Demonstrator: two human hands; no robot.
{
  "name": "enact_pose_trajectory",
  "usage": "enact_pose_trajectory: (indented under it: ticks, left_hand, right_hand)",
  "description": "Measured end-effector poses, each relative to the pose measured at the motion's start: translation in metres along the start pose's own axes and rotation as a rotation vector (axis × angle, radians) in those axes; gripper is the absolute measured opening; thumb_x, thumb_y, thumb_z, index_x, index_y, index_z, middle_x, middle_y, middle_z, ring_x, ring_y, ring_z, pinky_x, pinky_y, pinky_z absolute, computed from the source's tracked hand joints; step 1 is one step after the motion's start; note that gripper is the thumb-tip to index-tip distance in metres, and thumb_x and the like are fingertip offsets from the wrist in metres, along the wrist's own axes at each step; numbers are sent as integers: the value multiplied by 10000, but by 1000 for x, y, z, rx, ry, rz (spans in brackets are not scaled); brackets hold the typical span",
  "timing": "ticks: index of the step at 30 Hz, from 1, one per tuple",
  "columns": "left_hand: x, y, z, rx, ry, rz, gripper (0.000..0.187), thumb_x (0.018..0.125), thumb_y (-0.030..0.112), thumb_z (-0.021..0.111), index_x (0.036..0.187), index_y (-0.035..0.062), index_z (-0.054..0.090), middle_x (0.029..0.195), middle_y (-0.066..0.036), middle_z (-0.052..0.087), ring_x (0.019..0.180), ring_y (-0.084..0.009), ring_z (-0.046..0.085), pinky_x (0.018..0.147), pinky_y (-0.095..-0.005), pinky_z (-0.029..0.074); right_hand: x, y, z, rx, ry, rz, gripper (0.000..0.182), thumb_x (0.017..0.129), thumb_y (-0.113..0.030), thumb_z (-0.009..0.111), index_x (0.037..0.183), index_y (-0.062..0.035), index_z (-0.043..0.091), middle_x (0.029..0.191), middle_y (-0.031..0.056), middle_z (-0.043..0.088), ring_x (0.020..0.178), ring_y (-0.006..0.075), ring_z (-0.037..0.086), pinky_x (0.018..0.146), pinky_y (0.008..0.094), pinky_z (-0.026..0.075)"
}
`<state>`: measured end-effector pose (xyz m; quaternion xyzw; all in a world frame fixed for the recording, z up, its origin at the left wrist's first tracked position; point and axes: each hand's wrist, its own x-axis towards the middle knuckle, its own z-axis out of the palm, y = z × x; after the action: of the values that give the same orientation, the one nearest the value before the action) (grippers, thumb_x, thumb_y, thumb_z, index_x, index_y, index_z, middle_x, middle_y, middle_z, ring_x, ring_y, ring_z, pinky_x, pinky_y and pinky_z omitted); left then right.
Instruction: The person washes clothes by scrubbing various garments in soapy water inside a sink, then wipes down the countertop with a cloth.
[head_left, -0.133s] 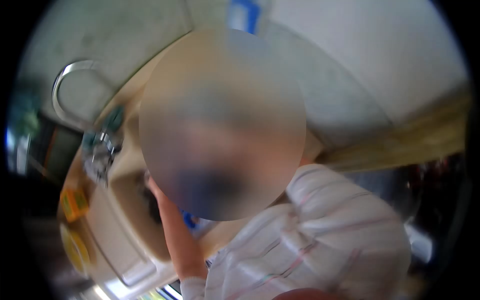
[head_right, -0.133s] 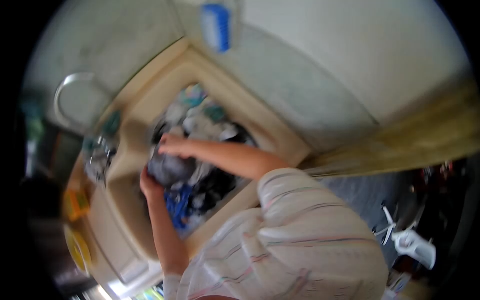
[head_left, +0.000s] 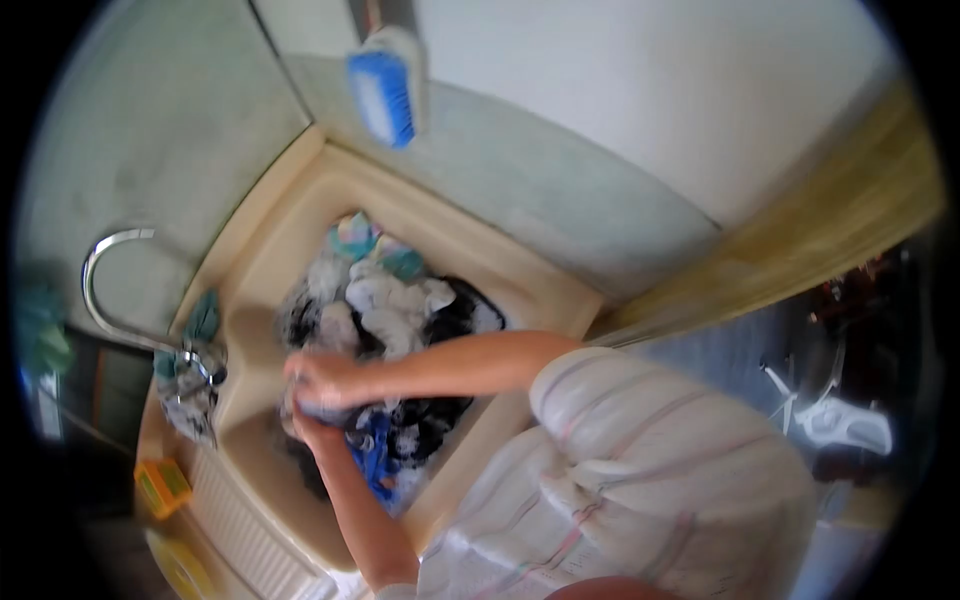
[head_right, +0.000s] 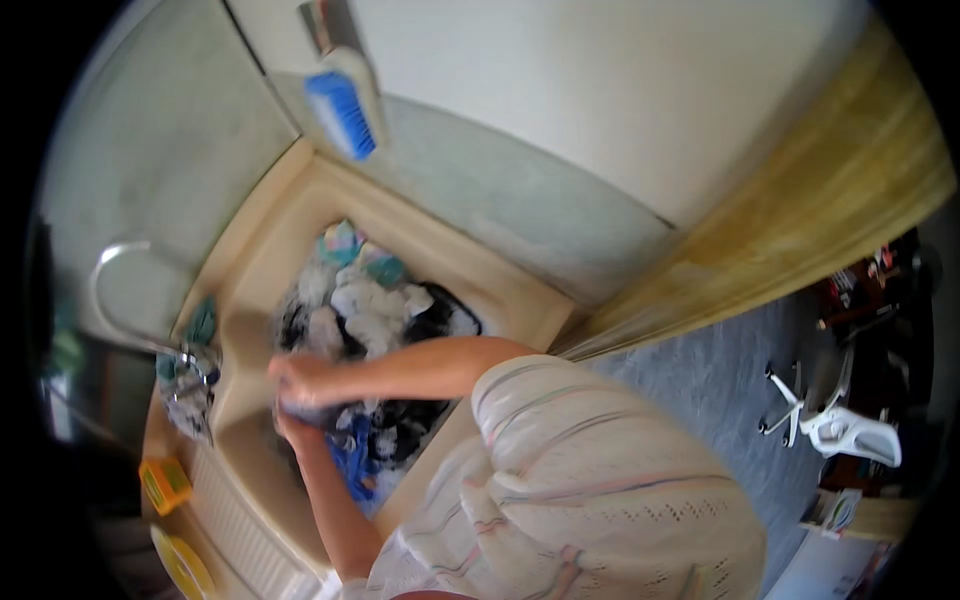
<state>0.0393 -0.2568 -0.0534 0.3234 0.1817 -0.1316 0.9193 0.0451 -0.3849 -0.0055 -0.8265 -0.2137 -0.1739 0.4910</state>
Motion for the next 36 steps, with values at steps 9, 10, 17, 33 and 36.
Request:
enact_pose_trajectory:
  ticks: [9,10,17,33,36]
  left_hand:
    - [-114,-55,76,13,126,-91,313,804,277,393,978,78,560,1015,-89,554,913,-234,540,769,-362,441]
    - [-113,-45,59,43,86,-101,323,811,283,386,1002,77,545,1032,-94,543,930,-241,531,782,-369,434]
    - [-112,-7,34,37,-99,-200,420,855,327,335,1176,74,433,1156,-125,469,1047,-289,464,876,-414,386]
    - [-116,19,-9,810,-273,273,361,648,77,597,997,1,547,964,-33,524,921,-162,453,804,-298,352]
    - [-98,41,-14,560,-76,206,365,639,43,571,998,-12,537,889,-84,562,816,-190,534,739,-291,421]
  right_hand:
    - [-31,-40,-38,-334,113,102,228,607,-275,534,511,-69,554,529,155,543,494,348,524,496,465,425]
    - [-30,-48,-13,-249,-71,108,185,612,-214,524,521,-64,584,580,187,573,510,326,574,460,438,437]
    - [-36,-77,18,-160,-19,123,240,734,-299,499,673,-77,567,642,151,576,610,342,565,532,451,436]
    - [39,-97,-27,666,200,353,358,748,-331,580,890,-2,568,840,126,576,798,217,532,715,354,428]
    - [41,-55,-93,386,-125,408,374,718,-244,627,1013,-37,527,870,66,571,774,145,527,641,283,443]
